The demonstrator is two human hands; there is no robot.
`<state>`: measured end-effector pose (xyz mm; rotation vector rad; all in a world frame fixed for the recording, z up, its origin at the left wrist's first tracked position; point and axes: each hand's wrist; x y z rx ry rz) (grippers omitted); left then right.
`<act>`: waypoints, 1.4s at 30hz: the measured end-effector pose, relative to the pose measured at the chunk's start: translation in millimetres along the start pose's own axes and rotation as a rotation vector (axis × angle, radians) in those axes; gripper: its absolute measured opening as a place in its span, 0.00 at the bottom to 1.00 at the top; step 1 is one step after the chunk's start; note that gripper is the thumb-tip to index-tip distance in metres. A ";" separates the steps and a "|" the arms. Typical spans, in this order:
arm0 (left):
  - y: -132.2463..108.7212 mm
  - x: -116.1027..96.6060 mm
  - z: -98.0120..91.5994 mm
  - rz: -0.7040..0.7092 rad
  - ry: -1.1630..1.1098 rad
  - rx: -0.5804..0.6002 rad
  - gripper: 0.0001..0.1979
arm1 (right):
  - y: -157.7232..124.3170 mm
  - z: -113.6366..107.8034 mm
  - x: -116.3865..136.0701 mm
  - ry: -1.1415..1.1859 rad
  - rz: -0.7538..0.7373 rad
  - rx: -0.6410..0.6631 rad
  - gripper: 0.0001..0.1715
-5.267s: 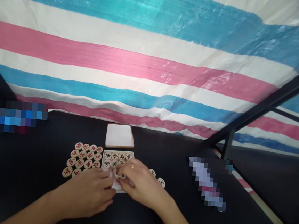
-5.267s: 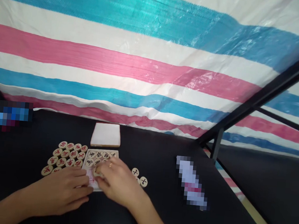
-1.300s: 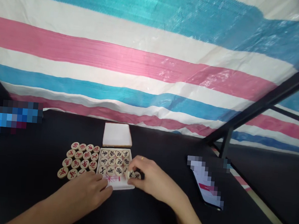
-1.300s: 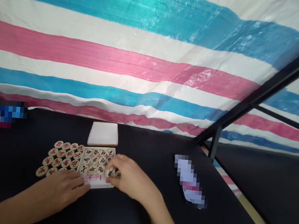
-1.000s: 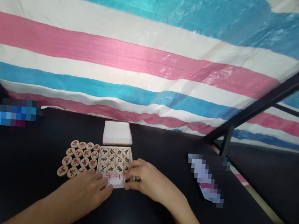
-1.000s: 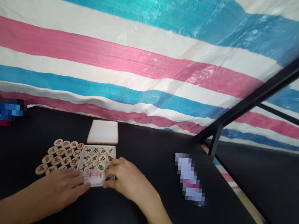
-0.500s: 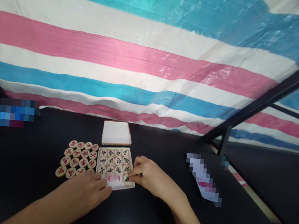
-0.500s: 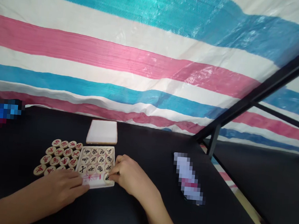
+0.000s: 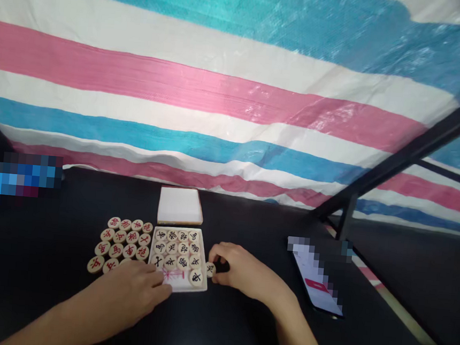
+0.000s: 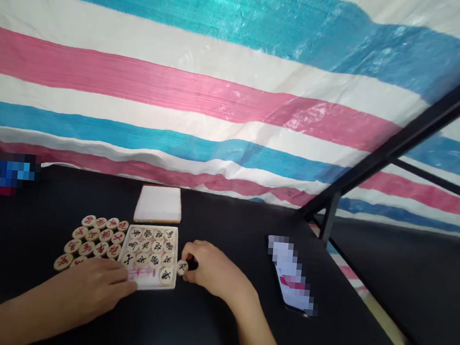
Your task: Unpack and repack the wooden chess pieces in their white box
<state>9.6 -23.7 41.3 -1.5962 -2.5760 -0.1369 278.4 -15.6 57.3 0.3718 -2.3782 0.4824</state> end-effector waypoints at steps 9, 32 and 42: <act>-0.1 -1.3 2.4 -0.005 0.005 -0.008 0.09 | 4.5 6.9 3.8 -0.015 -0.058 -0.049 0.12; -2.0 7.8 -9.9 -0.073 -0.091 -0.141 0.05 | 3.5 27.1 37.9 -0.004 -0.411 -0.118 0.07; -3.3 24.4 -23.0 -0.107 -0.127 -0.238 0.13 | -22.3 -35.9 -15.9 0.920 -0.168 -0.244 0.22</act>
Point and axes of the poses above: each hand's wrist, its own y-axis towards the middle knuckle, its own z-axis out of the palm, x = y × z, and after that the axes turned 9 degrees about y, right-handed
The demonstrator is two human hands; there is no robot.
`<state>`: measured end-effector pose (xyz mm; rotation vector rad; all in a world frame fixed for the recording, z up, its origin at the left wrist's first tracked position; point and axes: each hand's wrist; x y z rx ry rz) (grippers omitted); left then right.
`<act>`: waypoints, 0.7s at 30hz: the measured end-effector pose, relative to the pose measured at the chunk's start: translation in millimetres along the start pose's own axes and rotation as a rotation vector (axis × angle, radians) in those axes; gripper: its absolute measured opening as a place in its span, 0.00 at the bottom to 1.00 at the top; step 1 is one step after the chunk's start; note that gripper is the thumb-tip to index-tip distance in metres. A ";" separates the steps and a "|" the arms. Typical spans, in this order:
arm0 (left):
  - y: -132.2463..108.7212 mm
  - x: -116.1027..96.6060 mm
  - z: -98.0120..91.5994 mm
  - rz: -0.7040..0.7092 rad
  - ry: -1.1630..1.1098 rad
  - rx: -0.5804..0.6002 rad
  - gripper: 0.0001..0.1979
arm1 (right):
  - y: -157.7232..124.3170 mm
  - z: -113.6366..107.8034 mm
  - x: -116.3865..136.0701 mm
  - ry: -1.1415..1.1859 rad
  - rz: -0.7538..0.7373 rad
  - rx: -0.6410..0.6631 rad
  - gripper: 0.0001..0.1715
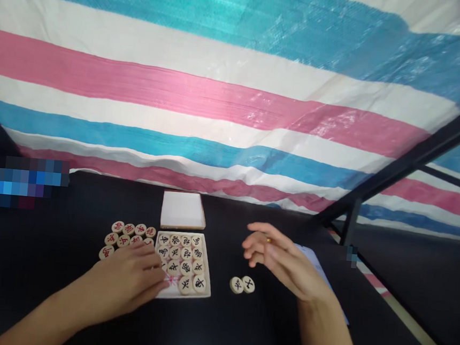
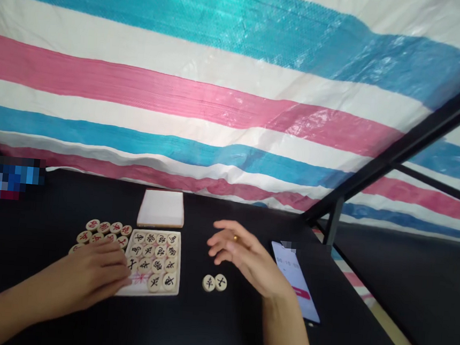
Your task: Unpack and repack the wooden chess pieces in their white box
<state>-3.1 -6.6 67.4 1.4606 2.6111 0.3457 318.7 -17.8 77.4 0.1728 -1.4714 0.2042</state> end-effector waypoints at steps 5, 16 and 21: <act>-8.5 52.4 -2.4 -0.260 0.092 -0.083 0.18 | 3.8 -6.6 -16.9 -0.299 0.026 -0.179 0.21; -39.6 120.9 17.4 -0.736 0.107 0.020 0.20 | -65.2 12.0 -112.3 -0.925 -0.132 -0.275 0.23; -38.7 119.2 23.1 -0.695 0.023 0.011 0.19 | -46.8 27.0 -119.0 -1.040 -0.235 -0.292 0.20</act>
Point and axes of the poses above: each hand's wrist, its own y-axis towards the middle knuckle, its own z-axis out of the palm, x = y × z, and after that the axes turned 9 degrees about y, right-handed
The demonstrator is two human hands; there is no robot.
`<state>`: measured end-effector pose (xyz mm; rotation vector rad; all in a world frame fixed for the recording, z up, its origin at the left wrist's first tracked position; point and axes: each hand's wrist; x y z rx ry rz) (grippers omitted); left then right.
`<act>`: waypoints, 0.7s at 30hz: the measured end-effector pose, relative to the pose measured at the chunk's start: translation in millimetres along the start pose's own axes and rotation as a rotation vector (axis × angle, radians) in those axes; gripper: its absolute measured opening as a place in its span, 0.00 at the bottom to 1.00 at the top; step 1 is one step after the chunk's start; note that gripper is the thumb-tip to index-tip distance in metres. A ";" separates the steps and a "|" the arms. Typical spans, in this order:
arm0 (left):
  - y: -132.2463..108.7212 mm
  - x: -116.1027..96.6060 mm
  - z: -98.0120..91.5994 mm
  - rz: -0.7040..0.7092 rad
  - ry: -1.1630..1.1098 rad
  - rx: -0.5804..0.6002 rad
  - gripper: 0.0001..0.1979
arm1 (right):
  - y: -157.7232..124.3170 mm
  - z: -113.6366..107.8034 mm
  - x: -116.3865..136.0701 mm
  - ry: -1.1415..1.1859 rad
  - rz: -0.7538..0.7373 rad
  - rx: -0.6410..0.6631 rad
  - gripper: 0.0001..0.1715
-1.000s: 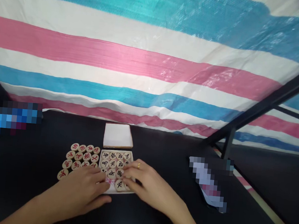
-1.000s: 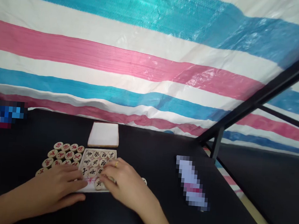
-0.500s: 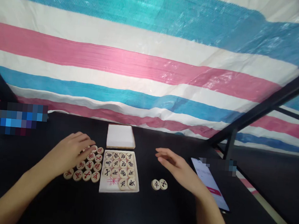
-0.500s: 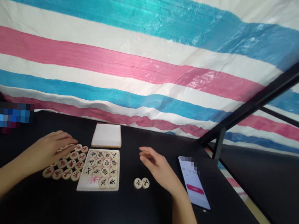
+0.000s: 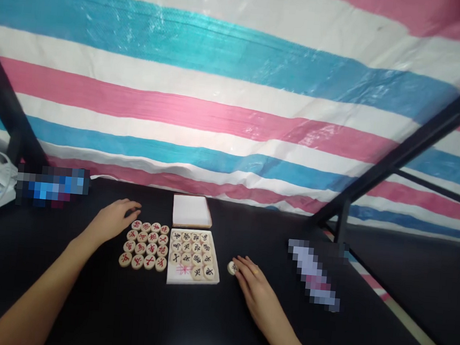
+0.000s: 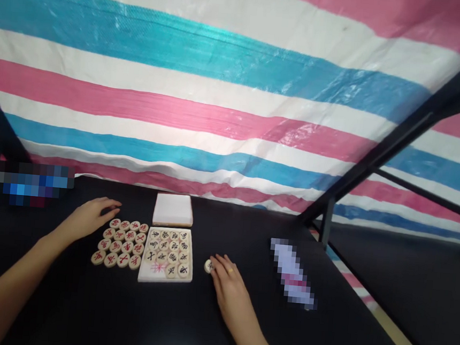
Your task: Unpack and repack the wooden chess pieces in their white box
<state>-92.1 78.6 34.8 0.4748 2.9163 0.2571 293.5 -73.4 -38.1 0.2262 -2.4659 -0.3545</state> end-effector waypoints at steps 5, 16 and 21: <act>0.8 -7.0 4.7 0.047 -0.074 -0.042 0.19 | 27.2 5.1 9.9 -0.029 -0.094 0.010 0.20; 1.8 -7.2 12.6 -0.027 -0.254 -0.081 0.20 | 75.2 16.8 21.7 0.015 -0.142 0.014 0.14; 2.5 -12.7 8.3 -0.093 -0.291 -0.219 0.22 | 84.1 11.1 25.0 -0.068 -0.217 0.026 0.11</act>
Point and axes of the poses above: each hand's wrist, its own y-axis towards the middle knuckle, its own z-axis out of the palm, x = y × z, and after that the axes turned 9 degrees about y, right-handed
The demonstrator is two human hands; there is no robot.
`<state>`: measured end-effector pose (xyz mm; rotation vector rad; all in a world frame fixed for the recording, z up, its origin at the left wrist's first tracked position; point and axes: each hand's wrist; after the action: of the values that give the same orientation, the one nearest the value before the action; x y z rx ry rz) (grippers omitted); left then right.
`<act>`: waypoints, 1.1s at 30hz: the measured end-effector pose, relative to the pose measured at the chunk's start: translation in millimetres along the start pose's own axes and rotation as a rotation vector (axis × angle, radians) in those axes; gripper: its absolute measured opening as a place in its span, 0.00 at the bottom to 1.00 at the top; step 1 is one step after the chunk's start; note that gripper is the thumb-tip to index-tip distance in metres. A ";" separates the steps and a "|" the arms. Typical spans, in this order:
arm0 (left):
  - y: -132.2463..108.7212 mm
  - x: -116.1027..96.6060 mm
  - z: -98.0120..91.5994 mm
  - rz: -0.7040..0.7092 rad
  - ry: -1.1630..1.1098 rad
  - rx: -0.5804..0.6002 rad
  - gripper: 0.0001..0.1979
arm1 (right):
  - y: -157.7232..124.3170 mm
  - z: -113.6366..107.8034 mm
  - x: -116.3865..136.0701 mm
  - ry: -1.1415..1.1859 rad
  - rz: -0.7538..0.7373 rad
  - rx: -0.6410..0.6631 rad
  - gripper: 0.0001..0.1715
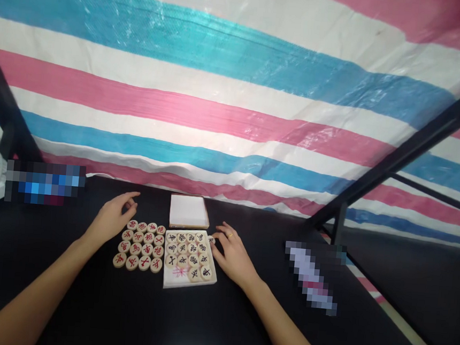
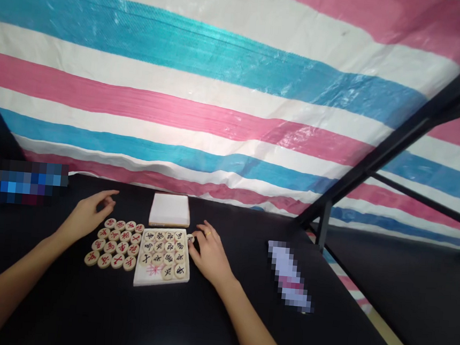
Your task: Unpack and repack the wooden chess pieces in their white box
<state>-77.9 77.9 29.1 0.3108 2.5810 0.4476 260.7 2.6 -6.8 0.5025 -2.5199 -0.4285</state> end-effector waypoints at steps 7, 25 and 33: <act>0.8 1.0 1.9 -0.012 0.011 0.009 0.21 | 19.6 -34.1 13.3 0.015 -0.009 -0.098 0.09; -12.5 -40.3 -2.5 0.234 0.121 0.133 0.19 | -4.0 -25.0 68.9 0.290 -0.192 0.309 0.20; -10.7 -37.7 -2.7 0.283 0.168 0.124 0.20 | -5.2 -19.4 71.4 0.310 -0.276 0.279 0.09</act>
<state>-48.7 56.1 43.8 0.7161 2.7450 0.4288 216.4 -36.6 37.9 0.9531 -2.2241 -0.0839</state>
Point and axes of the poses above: each hand's wrist, its own y-axis towards the middle knuckle, its own z-axis out of the palm, x = y × z, and after that the axes turned 9 degrees about y, right-handed
